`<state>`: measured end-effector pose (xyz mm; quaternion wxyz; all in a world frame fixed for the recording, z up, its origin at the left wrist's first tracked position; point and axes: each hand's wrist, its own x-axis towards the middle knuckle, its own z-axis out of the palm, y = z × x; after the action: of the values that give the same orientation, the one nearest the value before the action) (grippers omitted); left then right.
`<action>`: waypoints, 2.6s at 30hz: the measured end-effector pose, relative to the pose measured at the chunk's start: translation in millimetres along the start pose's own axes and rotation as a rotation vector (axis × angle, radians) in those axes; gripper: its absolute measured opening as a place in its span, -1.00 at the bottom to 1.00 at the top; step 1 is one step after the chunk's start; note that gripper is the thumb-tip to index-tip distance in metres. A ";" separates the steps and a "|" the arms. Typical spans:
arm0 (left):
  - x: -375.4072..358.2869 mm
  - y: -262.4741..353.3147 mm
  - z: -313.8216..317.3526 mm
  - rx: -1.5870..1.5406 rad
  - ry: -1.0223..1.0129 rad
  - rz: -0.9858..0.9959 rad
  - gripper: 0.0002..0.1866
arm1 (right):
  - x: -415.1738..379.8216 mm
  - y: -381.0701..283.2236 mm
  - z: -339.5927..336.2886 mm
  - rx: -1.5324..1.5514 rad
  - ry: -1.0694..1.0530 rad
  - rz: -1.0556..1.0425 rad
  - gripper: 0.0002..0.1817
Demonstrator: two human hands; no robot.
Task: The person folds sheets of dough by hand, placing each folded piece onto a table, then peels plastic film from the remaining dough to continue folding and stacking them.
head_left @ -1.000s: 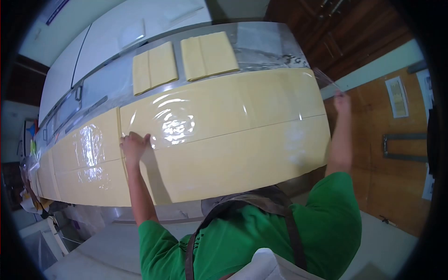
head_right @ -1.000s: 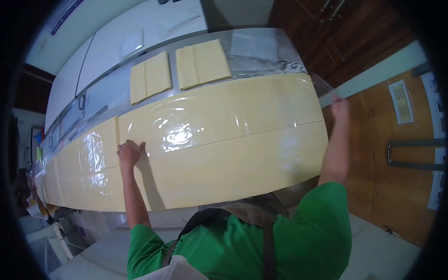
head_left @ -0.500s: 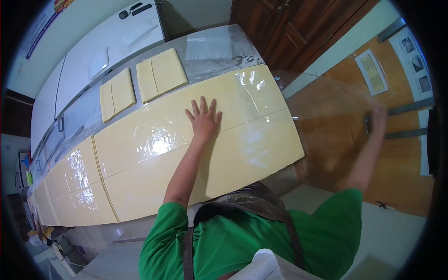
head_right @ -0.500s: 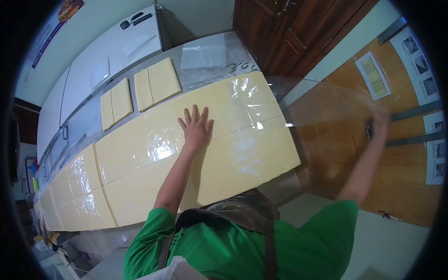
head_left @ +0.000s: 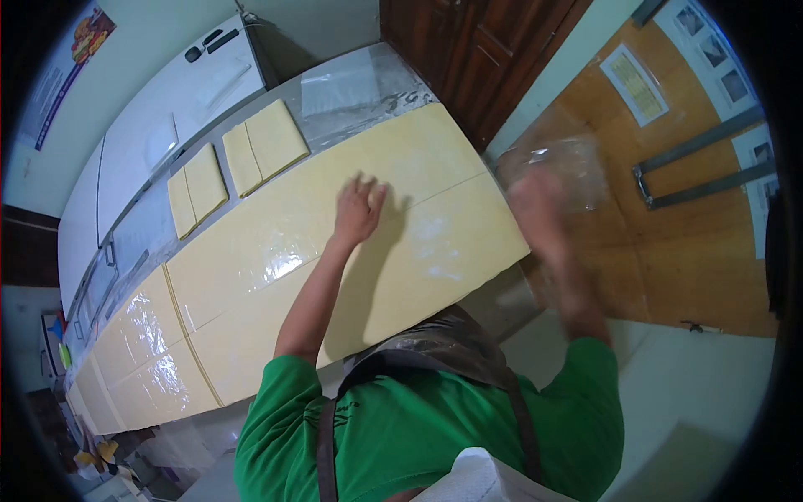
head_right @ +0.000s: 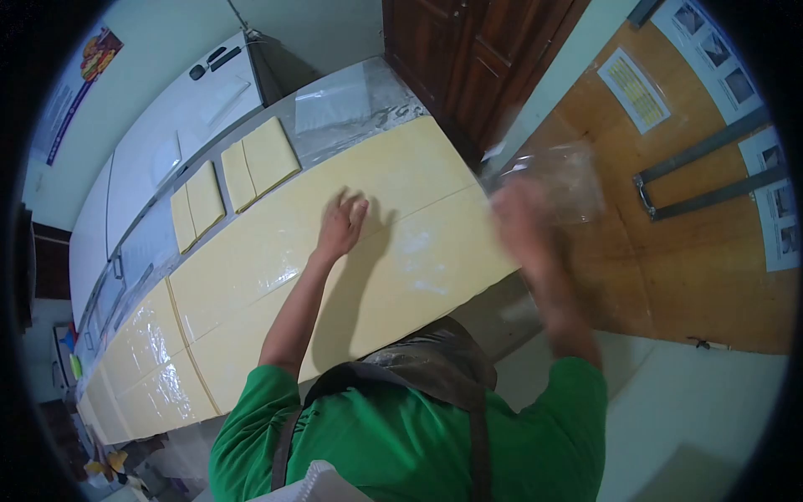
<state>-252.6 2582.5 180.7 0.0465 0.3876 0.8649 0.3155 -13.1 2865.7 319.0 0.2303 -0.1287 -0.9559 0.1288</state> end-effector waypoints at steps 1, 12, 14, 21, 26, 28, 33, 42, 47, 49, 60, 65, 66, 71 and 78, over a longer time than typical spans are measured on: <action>-13.2 14.6 -11.4 0.003 -0.012 0.002 -0.24 | -26.0 -47.0 37.9 0.110 0.066 -0.034 -0.86; -258.4 -75.1 -152.2 -1.008 -0.289 -0.753 -0.48 | -94.1 -251.7 121.0 0.894 -0.405 -0.146 -0.79; -296.9 -107.9 -182.3 -0.928 -0.183 -0.736 -0.47 | -82.1 -201.5 166.4 0.454 -0.148 -0.062 -0.69; -391.9 -190.0 -246.5 -0.828 0.159 -0.839 -0.48 | -101.9 -120.6 207.1 -0.297 -0.309 0.258 -0.20; -434.1 -213.2 -239.3 -0.923 0.425 -0.922 -0.43 | -130.1 -175.8 203.5 -0.355 -0.376 0.320 -0.20; -443.0 -213.6 -236.1 -0.901 0.524 -0.936 -0.43 | -139.2 -190.3 202.1 -0.355 -0.384 0.297 -0.21; -456.9 -234.2 -253.7 -0.760 0.680 -0.934 -0.41 | -155.7 -247.4 207.4 -0.354 -0.458 0.323 -0.20; -483.7 -229.3 -247.3 -0.046 0.732 -0.927 -0.52 | -167.9 -282.7 208.5 -0.339 -0.496 0.302 -0.19; -493.1 -234.5 -243.2 -0.024 0.759 -0.919 -0.64 | -173.0 -292.8 207.0 -0.347 -0.527 0.312 -0.16; -493.9 -227.1 -240.7 -0.022 0.748 -0.943 -0.69 | -172.6 -303.8 200.1 -0.359 -0.552 0.317 -0.14; -449.6 -160.1 -169.3 0.531 0.473 -0.789 -0.43 | -161.8 -293.1 202.8 -0.170 -0.568 -0.106 -0.17; -445.1 -172.3 -162.8 0.555 0.402 -0.769 -0.43 | -163.6 -96.1 150.2 -0.354 -0.360 0.577 -0.06; -444.0 -169.6 -162.9 0.592 0.396 -0.744 -0.42 | -153.8 -69.1 131.0 -0.436 -0.375 0.751 -0.07; -413.4 -143.9 -153.0 0.682 0.375 -0.997 -0.41 | -120.0 9.8 97.7 -0.453 -0.430 1.033 -0.15; -228.4 44.1 -9.6 0.357 0.104 0.004 -0.36 | -138.9 58.0 113.0 -0.234 -0.086 0.600 -0.43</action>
<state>-68.6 2439.8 176.6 -0.0685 0.3747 0.9075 0.1769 63.8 2856.4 147.5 0.1249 -0.4248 -0.8925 0.0856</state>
